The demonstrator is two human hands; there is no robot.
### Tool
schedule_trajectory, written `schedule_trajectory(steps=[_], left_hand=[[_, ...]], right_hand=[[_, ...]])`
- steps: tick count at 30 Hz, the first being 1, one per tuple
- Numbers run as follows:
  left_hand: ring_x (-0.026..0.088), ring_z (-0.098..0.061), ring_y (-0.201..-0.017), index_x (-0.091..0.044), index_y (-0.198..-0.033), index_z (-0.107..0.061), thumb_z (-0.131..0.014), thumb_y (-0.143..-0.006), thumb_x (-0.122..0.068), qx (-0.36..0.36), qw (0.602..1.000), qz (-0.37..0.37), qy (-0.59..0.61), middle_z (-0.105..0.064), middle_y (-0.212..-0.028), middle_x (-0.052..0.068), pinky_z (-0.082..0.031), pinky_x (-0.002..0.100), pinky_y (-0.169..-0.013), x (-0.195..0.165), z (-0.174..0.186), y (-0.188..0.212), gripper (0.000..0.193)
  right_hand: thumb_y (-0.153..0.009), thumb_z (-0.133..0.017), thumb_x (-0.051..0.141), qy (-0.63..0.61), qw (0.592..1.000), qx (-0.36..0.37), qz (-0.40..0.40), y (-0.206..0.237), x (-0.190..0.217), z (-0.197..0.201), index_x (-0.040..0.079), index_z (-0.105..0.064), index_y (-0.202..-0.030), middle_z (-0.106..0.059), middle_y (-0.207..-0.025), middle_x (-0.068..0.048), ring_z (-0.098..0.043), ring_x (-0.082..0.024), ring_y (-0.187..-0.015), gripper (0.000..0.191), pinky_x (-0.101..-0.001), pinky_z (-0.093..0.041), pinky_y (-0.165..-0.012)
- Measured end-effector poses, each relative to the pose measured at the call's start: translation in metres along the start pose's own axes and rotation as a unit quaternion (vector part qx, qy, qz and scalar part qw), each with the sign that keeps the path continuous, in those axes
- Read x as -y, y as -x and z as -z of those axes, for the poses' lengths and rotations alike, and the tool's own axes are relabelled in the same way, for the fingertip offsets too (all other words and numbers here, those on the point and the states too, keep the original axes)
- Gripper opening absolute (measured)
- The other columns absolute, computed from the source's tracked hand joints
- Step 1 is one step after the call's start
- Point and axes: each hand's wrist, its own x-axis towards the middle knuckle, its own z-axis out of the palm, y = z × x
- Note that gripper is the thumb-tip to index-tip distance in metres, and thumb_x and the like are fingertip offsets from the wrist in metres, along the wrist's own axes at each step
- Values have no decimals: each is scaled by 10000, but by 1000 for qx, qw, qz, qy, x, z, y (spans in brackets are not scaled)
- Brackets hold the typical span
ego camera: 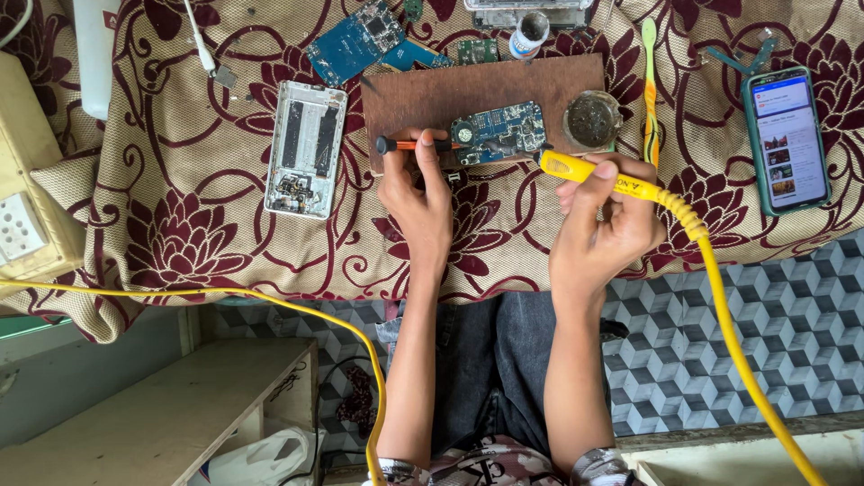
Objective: The person uses a soldering iron to apply heat to a circuit board while holding it with a screwdriver. The person repeatedly dips the soldering iron into a small container, likely containing flux or solder, and continues working on the board.
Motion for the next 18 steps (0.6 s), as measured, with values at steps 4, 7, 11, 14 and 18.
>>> schedule_trajectory(steps=[4, 7, 11, 14, 18], left_hand=[[68, -574, -615, -18, -1080, -619, -545, -1113, -148, 0, 1000, 2, -6, -766, -951, 67, -403, 245, -536, -1, 0, -1, 154], [69, -590, -633, -19, -1077, -617, -546, -1118, -146, -1, 1000, 0, -2, -765, -950, 66, -419, 245, -545, -1, 0, 0, 151], [72, -602, -619, -16, -1077, -618, -546, -1112, -142, 2, 1000, 5, 3, -765, -953, 70, -424, 246, -531, -1, 0, 0, 149], [77, -616, -626, -17, -1082, -619, -545, -1116, -144, -1, 1000, -2, -1, -768, -953, 71, -432, 245, -534, -1, 0, -1, 151], [86, -644, -640, -19, -1088, -618, -542, -1117, -150, 2, 1000, -3, 1, -768, -959, 79, -453, 242, -536, 0, 0, 0, 154]], right_hand=[[-1190, -511, 47, 18, 1000, -1, 9, 2, 0, -1, -47, -611, -1119, -693, -803, -99, -671, -115, -652, 155, -219, -505, -599], [-1179, -515, 40, 37, 999, -7, 8, 0, 0, 2, -50, -616, -1097, -678, -802, -94, -678, -116, -647, 157, -217, -497, -584], [-1177, -513, 38, 20, 1000, -12, -7, 1, 0, 3, -46, -605, -1072, -686, -789, -92, -655, -108, -615, 164, -211, -492, -567], [-1184, -511, 37, 20, 1000, -10, -2, 1, 1, 3, -44, -603, -1073, -695, -771, -96, -660, -108, -621, 165, -209, -496, -572], [-1174, -506, 33, 25, 1000, -10, -2, 0, 0, 2, -47, -604, -1073, -684, -782, -88, -643, -99, -603, 162, -204, -483, -557]])
